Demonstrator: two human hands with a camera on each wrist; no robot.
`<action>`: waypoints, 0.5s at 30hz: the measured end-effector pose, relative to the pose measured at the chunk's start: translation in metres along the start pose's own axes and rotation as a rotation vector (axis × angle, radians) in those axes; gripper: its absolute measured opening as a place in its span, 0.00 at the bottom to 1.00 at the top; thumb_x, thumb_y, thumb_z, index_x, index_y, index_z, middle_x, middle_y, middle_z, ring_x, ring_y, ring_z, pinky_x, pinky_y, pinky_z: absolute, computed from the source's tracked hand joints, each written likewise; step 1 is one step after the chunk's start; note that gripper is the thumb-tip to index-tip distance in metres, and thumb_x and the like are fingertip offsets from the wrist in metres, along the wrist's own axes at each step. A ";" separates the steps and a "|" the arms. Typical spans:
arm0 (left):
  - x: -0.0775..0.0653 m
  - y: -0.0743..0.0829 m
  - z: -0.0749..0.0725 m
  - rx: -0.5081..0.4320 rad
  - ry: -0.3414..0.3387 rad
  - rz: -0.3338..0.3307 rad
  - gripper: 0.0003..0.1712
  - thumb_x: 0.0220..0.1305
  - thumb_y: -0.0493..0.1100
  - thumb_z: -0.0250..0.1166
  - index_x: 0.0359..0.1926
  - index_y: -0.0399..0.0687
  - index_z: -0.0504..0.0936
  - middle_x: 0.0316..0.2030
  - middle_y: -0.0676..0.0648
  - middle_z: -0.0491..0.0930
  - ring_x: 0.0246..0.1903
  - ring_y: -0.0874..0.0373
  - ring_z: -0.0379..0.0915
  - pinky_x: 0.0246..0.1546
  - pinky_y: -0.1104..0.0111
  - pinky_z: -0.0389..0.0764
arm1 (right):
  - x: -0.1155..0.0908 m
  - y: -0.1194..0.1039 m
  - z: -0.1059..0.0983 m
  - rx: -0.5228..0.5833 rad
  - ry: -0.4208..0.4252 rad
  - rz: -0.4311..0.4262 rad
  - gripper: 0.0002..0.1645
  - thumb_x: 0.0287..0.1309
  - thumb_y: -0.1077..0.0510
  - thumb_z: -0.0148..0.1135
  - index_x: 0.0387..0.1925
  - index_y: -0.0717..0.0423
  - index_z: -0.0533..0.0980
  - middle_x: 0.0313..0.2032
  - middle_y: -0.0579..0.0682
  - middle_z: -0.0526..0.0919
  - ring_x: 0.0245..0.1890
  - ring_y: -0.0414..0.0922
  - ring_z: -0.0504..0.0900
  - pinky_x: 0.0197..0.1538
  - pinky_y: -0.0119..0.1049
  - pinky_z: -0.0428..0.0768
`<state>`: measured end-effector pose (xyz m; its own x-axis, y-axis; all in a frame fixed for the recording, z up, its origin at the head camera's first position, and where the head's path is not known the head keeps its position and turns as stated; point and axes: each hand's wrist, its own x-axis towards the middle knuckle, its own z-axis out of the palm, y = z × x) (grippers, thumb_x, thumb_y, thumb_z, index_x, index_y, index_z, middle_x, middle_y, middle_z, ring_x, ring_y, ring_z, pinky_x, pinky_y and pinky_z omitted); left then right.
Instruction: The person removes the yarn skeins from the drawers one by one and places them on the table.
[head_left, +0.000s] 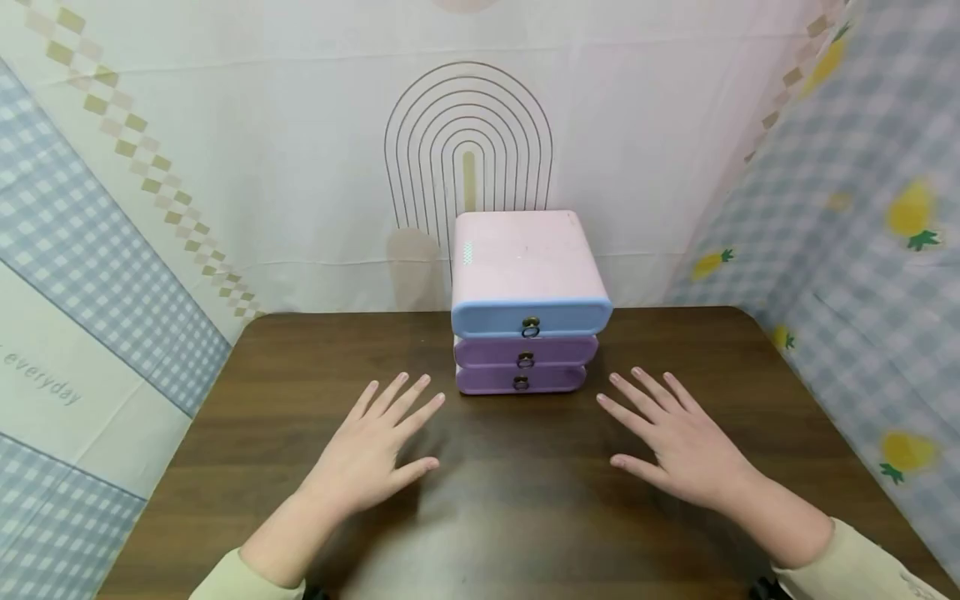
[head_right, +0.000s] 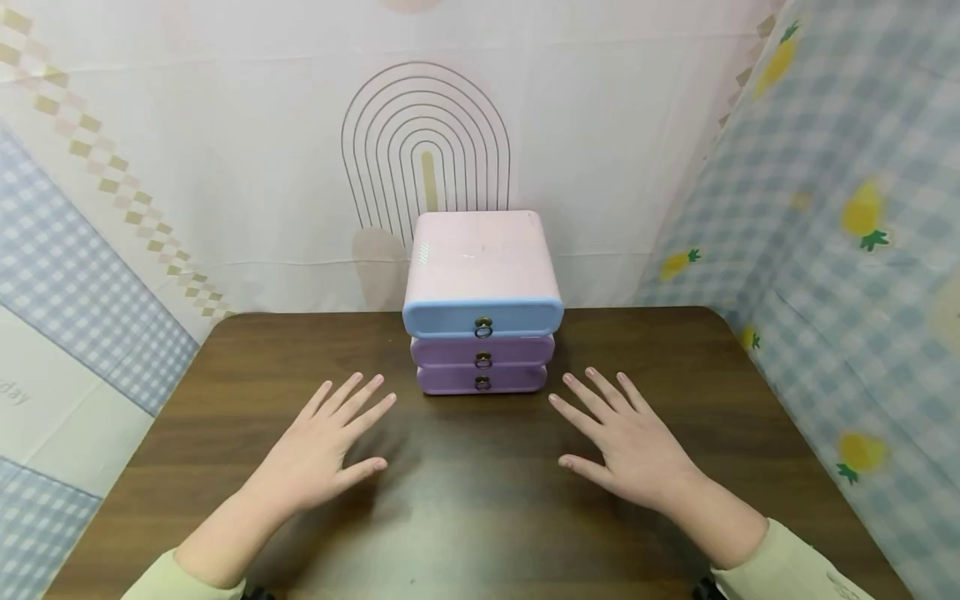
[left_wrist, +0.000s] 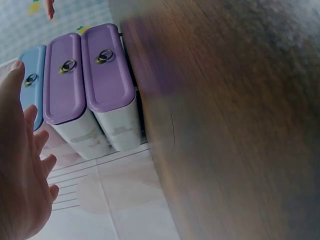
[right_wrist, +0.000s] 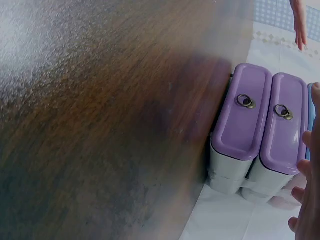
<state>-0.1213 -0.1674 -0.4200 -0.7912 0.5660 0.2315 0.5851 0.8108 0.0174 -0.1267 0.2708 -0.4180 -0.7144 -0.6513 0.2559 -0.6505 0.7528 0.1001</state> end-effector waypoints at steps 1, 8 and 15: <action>-0.001 -0.001 0.001 -0.004 -0.003 -0.004 0.47 0.64 0.73 0.54 0.78 0.70 0.49 0.78 0.56 0.43 0.76 0.51 0.38 0.74 0.51 0.36 | 0.000 0.000 0.001 -0.003 0.000 -0.004 0.49 0.62 0.29 0.55 0.78 0.38 0.52 0.78 0.46 0.49 0.77 0.52 0.44 0.75 0.54 0.38; 0.002 -0.004 0.002 -0.070 0.016 -0.025 0.44 0.68 0.73 0.47 0.79 0.67 0.49 0.78 0.57 0.43 0.77 0.53 0.37 0.74 0.51 0.40 | 0.002 0.000 0.001 -0.009 0.015 -0.030 0.48 0.63 0.27 0.52 0.77 0.39 0.55 0.77 0.48 0.53 0.76 0.53 0.49 0.75 0.52 0.40; 0.009 -0.006 -0.001 -0.180 0.036 -0.072 0.42 0.71 0.69 0.47 0.79 0.66 0.46 0.78 0.54 0.46 0.76 0.53 0.41 0.74 0.52 0.41 | 0.004 -0.001 0.001 0.020 0.029 -0.041 0.46 0.63 0.29 0.54 0.76 0.39 0.57 0.73 0.50 0.61 0.72 0.55 0.58 0.75 0.49 0.44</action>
<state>-0.1317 -0.1676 -0.4170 -0.8274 0.4988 0.2582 0.5519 0.8074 0.2086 -0.1294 0.2672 -0.4177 -0.6794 -0.6786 0.2794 -0.6845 0.7232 0.0919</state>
